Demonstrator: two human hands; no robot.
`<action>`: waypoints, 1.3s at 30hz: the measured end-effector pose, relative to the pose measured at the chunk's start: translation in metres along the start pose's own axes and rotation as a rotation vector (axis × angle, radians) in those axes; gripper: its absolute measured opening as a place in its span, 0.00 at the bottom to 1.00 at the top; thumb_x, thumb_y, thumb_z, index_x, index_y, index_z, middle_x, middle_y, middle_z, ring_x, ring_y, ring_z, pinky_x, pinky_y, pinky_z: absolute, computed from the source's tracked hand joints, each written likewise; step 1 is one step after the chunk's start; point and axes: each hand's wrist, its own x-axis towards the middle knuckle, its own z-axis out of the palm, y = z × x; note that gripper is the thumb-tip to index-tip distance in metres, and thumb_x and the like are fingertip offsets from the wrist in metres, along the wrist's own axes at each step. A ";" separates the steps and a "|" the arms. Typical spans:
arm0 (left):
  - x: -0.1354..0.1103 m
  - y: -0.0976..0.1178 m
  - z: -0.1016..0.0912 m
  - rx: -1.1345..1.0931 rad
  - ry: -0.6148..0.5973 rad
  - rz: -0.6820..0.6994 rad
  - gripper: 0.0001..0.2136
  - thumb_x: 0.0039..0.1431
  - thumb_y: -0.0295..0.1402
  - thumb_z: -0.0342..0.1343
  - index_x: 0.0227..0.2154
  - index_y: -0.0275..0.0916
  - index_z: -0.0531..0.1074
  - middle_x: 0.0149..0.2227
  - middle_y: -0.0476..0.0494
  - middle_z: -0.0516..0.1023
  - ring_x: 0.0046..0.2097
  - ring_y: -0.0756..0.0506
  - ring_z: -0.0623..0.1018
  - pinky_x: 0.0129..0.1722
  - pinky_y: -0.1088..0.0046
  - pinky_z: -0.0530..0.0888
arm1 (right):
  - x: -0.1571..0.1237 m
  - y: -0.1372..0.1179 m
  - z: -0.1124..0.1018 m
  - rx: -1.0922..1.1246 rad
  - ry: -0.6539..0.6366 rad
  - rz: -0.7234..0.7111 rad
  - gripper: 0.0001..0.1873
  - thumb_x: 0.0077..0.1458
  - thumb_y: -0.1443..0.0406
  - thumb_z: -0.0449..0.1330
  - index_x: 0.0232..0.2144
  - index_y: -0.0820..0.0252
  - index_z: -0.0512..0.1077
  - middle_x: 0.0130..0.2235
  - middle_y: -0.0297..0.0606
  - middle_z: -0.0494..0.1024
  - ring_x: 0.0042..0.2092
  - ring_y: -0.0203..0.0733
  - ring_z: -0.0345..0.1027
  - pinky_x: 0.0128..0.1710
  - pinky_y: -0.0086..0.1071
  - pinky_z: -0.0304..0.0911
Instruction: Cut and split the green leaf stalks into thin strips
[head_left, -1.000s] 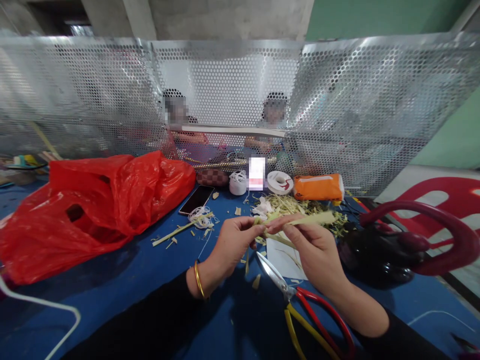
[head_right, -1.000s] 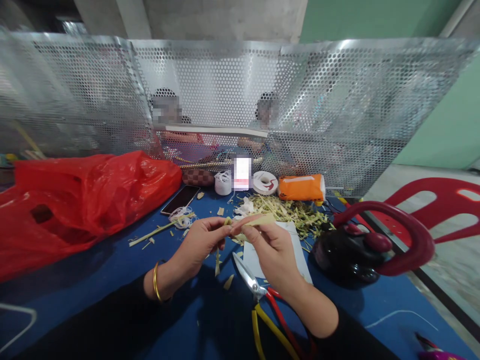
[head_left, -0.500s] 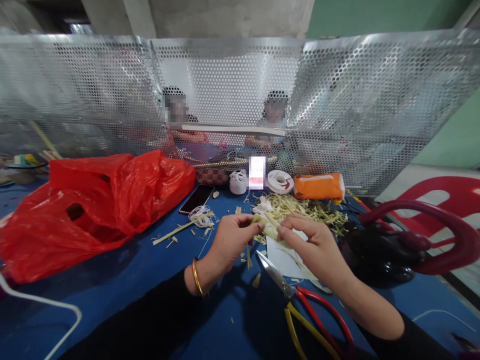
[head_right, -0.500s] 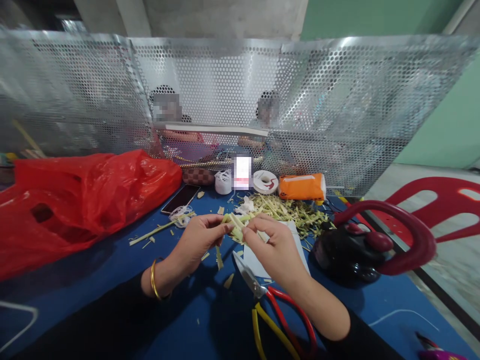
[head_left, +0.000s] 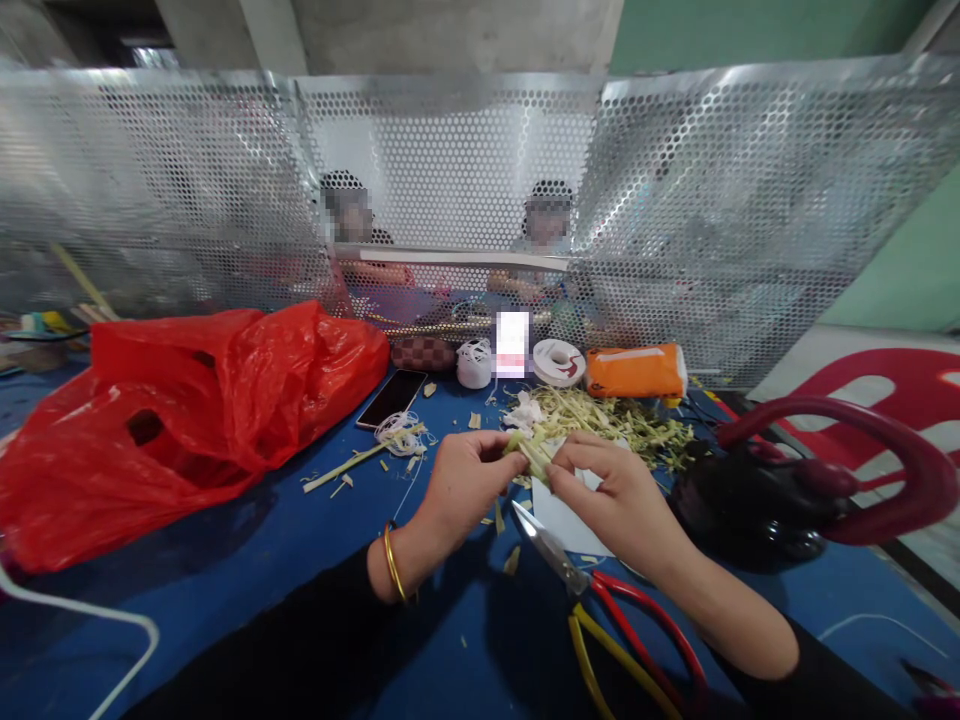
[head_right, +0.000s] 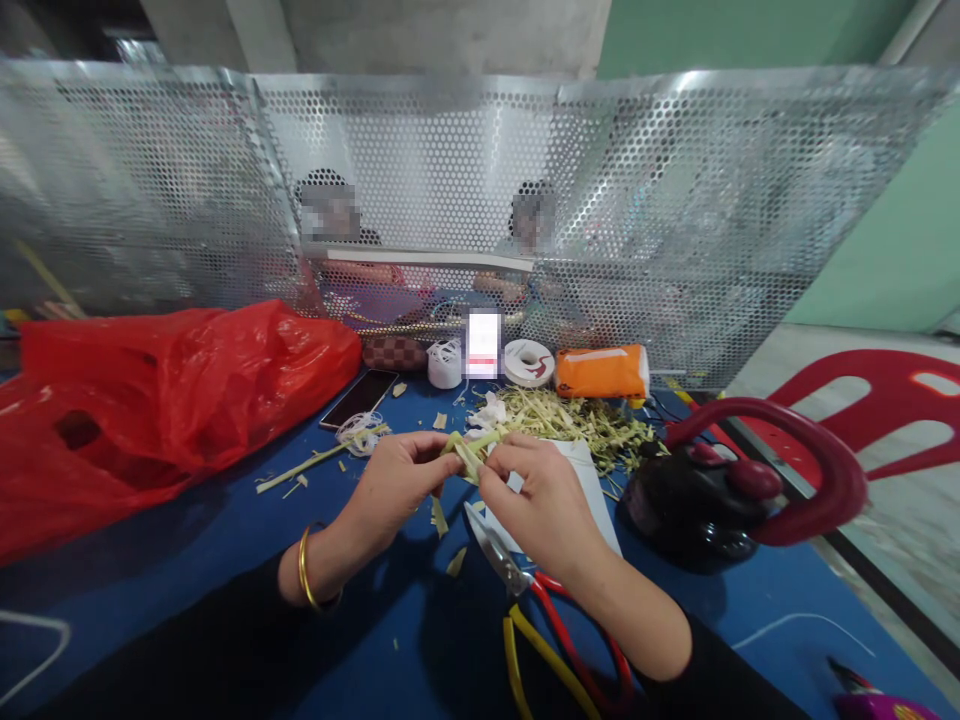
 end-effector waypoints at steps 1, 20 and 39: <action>0.000 0.000 0.000 -0.002 0.004 -0.002 0.10 0.45 0.27 0.57 0.31 0.32 0.80 0.19 0.54 0.69 0.21 0.54 0.63 0.20 0.79 0.60 | 0.000 0.000 0.000 -0.015 0.006 -0.011 0.16 0.52 0.69 0.53 0.14 0.58 0.58 0.21 0.31 0.64 0.26 0.36 0.60 0.27 0.30 0.53; 0.001 -0.005 -0.003 0.234 0.026 0.125 0.07 0.47 0.31 0.55 0.26 0.35 0.78 0.20 0.53 0.67 0.24 0.53 0.64 0.23 0.78 0.60 | -0.003 0.003 0.008 -0.504 0.148 -0.271 0.12 0.50 0.70 0.56 0.16 0.59 0.64 0.23 0.34 0.66 0.29 0.39 0.61 0.39 0.37 0.56; -0.005 -0.003 -0.001 0.205 0.025 0.147 0.07 0.48 0.31 0.55 0.27 0.36 0.78 0.21 0.52 0.71 0.24 0.52 0.65 0.24 0.79 0.62 | -0.004 -0.003 0.005 -0.331 0.113 -0.237 0.10 0.55 0.69 0.53 0.22 0.57 0.66 0.23 0.32 0.68 0.29 0.38 0.63 0.40 0.35 0.56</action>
